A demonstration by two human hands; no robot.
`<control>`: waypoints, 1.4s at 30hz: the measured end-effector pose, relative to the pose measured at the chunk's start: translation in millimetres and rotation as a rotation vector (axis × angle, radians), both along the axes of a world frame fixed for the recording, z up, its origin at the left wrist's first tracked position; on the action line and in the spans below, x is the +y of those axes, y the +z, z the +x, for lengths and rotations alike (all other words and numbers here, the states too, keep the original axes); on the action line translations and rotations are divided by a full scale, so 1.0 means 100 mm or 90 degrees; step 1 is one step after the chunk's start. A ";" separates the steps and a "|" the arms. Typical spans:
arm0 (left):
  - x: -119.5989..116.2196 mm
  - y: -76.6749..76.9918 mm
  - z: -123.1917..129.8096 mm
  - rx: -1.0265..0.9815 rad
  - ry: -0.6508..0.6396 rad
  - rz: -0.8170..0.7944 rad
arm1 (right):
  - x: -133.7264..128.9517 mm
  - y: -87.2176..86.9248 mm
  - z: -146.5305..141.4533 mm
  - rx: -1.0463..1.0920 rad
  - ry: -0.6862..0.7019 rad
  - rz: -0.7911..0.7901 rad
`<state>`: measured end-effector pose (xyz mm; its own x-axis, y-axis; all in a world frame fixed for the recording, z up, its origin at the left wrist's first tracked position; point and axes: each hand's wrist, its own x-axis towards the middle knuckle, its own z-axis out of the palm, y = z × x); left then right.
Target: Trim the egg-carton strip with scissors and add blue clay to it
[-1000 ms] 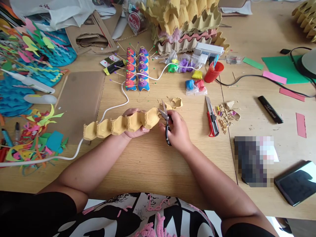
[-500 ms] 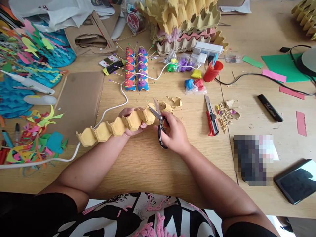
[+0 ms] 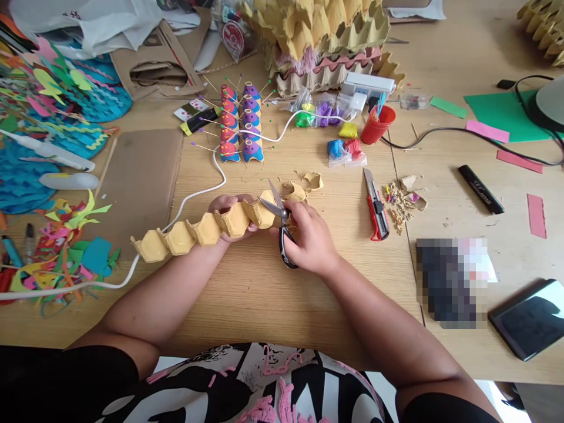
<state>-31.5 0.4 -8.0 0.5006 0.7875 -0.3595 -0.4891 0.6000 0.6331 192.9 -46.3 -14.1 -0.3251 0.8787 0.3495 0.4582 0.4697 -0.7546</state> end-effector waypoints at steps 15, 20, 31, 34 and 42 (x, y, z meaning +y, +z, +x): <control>0.01 -0.01 0.00 -0.006 0.008 0.020 | 0.01 0.09 0.06 -0.045 0.008 0.002; -0.01 0.03 0.03 -0.012 0.020 0.053 | 0.00 0.09 0.04 -0.037 -0.008 0.010; 0.03 0.04 0.06 0.012 -0.028 0.098 | -0.03 0.06 0.01 -0.066 -0.044 0.033; 0.03 0.03 0.07 0.008 -0.026 0.091 | -0.03 0.05 0.01 -0.070 -0.055 0.034; 0.03 -0.07 0.02 0.001 -0.035 0.117 | -0.01 0.04 0.02 -0.071 -0.063 0.023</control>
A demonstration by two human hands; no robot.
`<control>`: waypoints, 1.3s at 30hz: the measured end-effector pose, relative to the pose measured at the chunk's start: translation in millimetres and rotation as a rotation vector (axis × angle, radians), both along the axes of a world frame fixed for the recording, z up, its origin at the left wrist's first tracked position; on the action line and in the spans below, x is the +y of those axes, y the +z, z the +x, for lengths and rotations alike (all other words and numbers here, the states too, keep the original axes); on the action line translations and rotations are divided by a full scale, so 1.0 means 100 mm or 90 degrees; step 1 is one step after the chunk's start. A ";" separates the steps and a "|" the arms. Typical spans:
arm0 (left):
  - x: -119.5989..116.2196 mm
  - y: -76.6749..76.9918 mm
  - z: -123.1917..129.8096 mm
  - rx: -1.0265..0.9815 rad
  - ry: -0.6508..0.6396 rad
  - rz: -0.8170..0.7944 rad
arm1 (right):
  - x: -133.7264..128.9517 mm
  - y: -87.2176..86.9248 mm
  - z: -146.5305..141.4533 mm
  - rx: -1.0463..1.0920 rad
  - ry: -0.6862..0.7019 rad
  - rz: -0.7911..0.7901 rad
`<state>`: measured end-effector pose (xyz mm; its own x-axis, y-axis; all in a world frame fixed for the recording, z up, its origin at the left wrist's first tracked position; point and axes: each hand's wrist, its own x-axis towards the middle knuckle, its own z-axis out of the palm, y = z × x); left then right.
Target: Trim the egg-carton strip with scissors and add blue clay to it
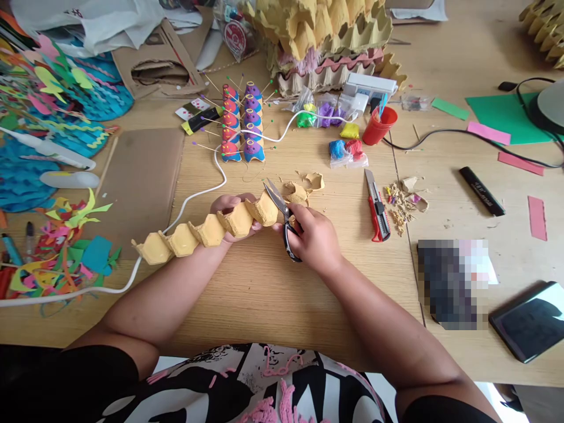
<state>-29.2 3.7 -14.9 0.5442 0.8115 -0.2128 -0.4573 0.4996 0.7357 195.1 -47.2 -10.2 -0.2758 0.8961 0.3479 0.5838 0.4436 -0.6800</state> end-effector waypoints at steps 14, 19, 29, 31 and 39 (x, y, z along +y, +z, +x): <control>0.02 -0.01 -0.01 -0.031 -0.005 0.025 | 0.08 0.00 0.09 0.008 0.000 -0.044; 0.01 0.01 0.01 -0.031 0.003 -0.022 | 0.11 -0.01 0.09 0.087 -0.023 -0.123; 0.01 -0.03 -0.03 -0.030 -0.039 0.014 | 0.14 -0.06 0.10 0.084 0.043 -0.059; 0.02 -0.04 -0.04 -0.019 -0.044 0.008 | 0.14 -0.07 0.10 0.051 0.050 -0.051; 0.03 -0.10 -0.03 -0.020 -0.031 -0.031 | 0.12 -0.07 0.11 -0.013 0.062 -0.012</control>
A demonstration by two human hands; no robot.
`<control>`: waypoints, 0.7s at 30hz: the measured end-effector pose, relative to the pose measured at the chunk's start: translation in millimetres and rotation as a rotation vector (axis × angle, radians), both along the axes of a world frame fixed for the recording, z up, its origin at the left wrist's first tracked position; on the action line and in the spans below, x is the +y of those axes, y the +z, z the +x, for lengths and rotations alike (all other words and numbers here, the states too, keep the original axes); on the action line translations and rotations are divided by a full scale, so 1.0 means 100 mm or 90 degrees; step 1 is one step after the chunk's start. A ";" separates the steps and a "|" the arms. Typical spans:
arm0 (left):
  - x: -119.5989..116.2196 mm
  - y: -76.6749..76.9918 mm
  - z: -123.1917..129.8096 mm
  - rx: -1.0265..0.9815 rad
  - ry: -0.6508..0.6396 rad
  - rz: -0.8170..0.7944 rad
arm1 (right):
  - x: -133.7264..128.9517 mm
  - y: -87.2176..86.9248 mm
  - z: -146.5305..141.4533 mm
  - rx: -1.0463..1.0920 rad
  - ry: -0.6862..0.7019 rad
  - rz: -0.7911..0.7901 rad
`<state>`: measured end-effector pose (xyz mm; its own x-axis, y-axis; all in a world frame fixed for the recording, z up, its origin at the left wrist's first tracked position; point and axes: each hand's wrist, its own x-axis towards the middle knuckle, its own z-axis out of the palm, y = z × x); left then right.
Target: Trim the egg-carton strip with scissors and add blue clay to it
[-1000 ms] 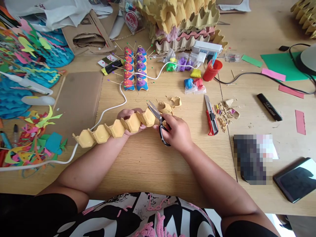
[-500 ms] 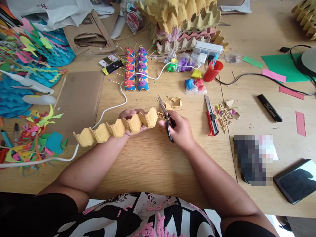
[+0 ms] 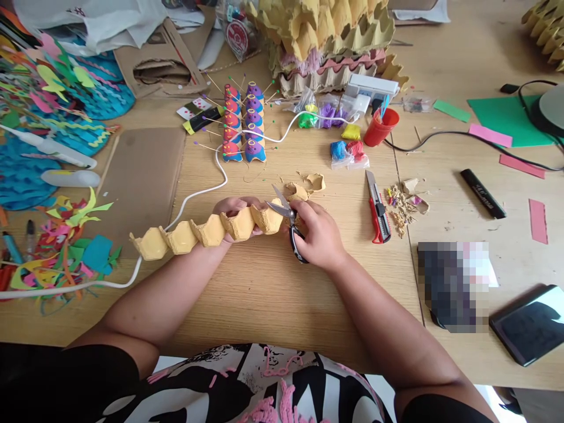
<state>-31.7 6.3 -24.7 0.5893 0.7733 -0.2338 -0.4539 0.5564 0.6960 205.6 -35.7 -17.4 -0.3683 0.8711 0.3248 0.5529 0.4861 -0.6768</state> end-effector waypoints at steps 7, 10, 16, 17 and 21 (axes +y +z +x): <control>-0.01 -0.01 -0.01 0.001 0.007 0.017 | -0.02 0.03 -0.01 0.014 -0.038 0.009; -0.01 -0.02 -0.02 0.000 0.019 0.007 | -0.03 0.05 -0.01 0.010 -0.057 0.005; -0.01 -0.01 -0.01 -0.014 0.016 0.014 | -0.04 0.03 -0.03 -0.001 -0.081 0.034; -0.01 -0.02 -0.01 -0.015 0.014 0.016 | -0.04 0.03 -0.04 -0.002 -0.079 0.040; 0.00 -0.02 -0.02 -0.010 -0.006 0.012 | -0.03 0.02 -0.03 -0.006 -0.071 0.046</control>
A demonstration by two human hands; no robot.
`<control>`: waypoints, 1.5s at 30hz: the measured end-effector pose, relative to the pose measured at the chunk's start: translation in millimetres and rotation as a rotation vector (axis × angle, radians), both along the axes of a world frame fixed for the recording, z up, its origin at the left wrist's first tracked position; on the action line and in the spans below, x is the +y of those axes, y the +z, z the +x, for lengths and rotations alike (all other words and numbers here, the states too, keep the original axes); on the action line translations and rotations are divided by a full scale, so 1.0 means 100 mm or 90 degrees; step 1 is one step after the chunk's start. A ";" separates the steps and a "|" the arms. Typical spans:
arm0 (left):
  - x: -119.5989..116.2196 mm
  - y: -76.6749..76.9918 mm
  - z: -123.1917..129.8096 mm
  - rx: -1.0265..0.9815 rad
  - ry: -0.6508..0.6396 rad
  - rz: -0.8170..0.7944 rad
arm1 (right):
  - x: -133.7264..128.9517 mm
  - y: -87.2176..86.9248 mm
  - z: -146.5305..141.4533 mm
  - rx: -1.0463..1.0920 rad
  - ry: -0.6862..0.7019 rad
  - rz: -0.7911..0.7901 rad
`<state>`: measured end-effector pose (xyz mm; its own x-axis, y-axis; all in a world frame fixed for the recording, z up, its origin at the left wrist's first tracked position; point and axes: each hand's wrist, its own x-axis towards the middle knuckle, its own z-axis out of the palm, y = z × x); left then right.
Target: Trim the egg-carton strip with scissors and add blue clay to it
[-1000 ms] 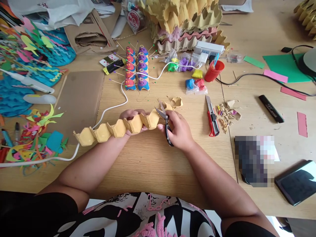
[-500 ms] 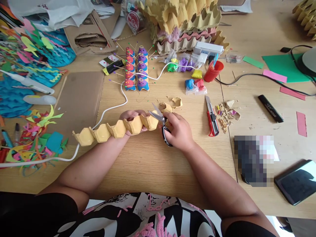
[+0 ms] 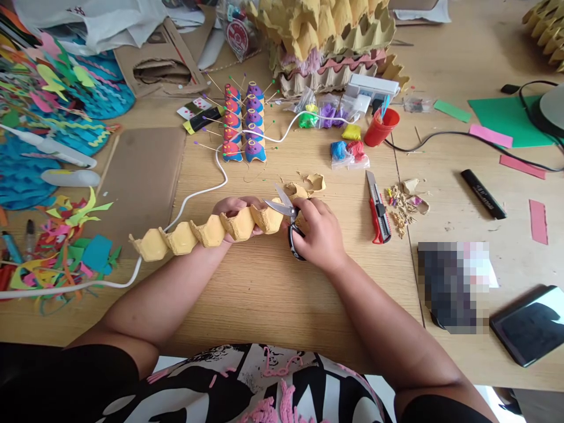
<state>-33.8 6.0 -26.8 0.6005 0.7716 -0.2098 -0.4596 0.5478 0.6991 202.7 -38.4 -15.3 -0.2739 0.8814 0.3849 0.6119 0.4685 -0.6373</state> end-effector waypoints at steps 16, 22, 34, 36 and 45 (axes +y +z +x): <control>-0.02 0.03 0.01 0.020 0.022 0.005 | -0.01 -0.01 0.02 0.025 -0.026 -0.065; -0.02 0.10 0.04 0.010 0.031 -0.043 | -0.01 0.00 -0.01 0.121 -0.051 -0.123; -0.06 0.21 0.05 -0.073 0.040 -0.199 | 0.00 -0.03 -0.04 0.088 0.031 -0.069; -0.06 0.20 0.06 -0.088 0.020 -0.194 | -0.02 -0.04 -0.05 0.077 0.041 -0.060; -0.09 0.28 0.07 -0.134 0.000 -0.214 | -0.03 -0.04 -0.08 0.093 0.039 -0.049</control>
